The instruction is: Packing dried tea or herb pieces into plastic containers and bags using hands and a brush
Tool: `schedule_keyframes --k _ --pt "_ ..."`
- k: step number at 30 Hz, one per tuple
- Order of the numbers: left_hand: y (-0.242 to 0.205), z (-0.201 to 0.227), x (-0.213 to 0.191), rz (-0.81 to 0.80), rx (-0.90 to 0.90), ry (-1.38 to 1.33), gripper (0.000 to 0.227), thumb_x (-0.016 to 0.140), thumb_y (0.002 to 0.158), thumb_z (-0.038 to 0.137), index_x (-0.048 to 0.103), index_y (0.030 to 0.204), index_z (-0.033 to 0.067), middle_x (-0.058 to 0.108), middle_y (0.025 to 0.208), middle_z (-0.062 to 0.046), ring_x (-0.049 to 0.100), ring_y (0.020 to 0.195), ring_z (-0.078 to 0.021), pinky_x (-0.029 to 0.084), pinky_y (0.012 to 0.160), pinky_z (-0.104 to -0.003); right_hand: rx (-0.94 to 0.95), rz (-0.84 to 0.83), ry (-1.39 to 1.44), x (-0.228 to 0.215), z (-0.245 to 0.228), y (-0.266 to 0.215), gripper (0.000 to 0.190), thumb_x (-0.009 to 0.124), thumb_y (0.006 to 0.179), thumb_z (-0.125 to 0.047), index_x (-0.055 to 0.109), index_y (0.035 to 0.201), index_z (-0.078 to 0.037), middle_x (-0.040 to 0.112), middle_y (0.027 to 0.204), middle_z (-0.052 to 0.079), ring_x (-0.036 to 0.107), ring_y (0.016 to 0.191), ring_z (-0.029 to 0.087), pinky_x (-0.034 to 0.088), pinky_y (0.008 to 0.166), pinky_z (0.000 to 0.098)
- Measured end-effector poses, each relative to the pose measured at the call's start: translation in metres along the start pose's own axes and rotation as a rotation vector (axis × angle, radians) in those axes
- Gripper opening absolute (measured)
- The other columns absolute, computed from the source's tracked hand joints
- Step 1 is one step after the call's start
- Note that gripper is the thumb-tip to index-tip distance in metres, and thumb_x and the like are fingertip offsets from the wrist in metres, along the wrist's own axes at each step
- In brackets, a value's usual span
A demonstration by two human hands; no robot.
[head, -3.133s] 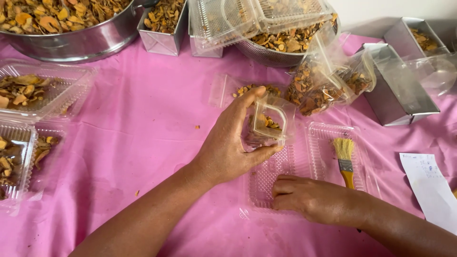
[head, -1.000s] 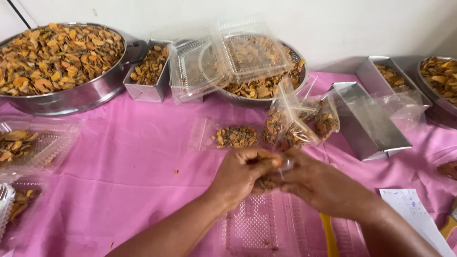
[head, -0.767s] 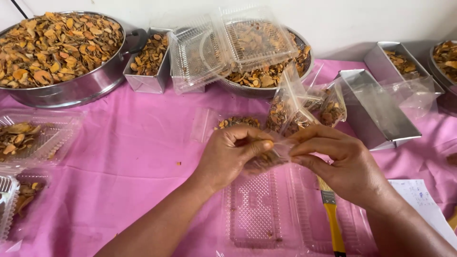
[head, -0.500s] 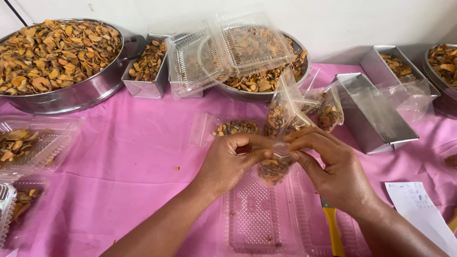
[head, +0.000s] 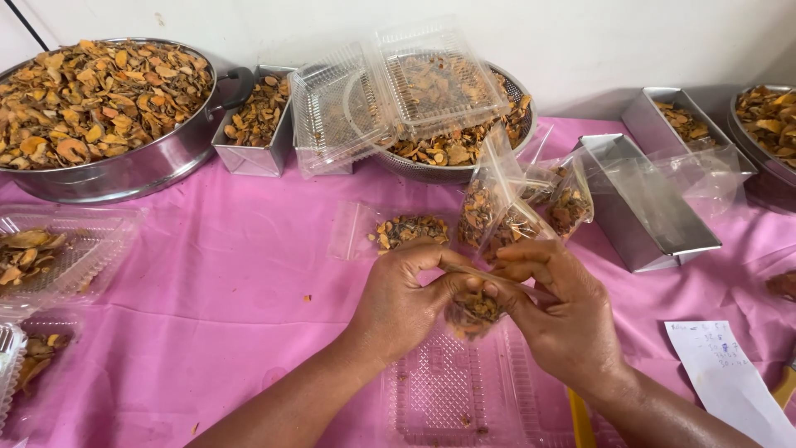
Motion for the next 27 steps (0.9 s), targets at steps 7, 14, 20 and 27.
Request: schedule_keyframes --k 7,14,20,27 --pt "0.003 -0.01 -0.003 -0.037 0.004 0.1 0.012 0.077 0.088 0.023 0.081 0.1 0.0206 0.077 0.097 0.001 0.072 0.094 -0.0114 0.058 0.087 -0.027 -0.032 0.031 0.076 -0.005 0.009 0.012 0.029 0.081 0.081 -0.007 0.068 0.107 -0.004 0.08 0.098 0.008 0.077 0.089 0.013 0.064 0.075 0.0236" --pt "0.002 -0.004 -0.012 0.076 0.028 0.157 0.012 0.079 0.087 0.021 0.082 0.094 0.0118 0.07 0.091 -0.004 0.068 0.092 -0.0172 0.053 0.086 -0.032 -0.193 -0.149 0.187 -0.001 0.012 0.024 0.008 0.081 0.082 -0.01 0.077 0.083 -0.004 0.077 0.095 0.013 0.074 0.096 0.021 0.06 0.089 0.0342" --pt "-0.002 0.002 -0.011 0.113 0.056 0.125 0.007 0.081 0.087 0.017 0.082 0.092 0.0116 0.066 0.088 -0.007 0.066 0.094 -0.0215 0.051 0.09 -0.035 -0.383 -0.063 0.091 -0.005 -0.006 0.019 0.012 0.081 0.082 -0.008 0.075 0.075 0.0 0.074 0.076 0.013 0.074 0.081 0.029 0.06 0.081 0.0384" --pt "0.001 0.0 -0.022 0.154 0.047 0.121 0.008 0.083 0.086 0.018 0.08 0.088 0.0103 0.061 0.085 -0.006 0.065 0.093 -0.0188 0.051 0.089 -0.035 -0.36 -0.155 0.098 -0.009 -0.008 0.03 0.01 0.075 0.089 -0.007 0.079 0.088 0.001 0.08 0.087 0.018 0.078 0.089 0.033 0.059 0.085 0.0455"
Point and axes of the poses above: each hand's wrist, its own y-axis towards the middle knuckle, its own x-axis out of the palm, z = x × y, the point moved 7 cm from there along y, towards the middle knuckle
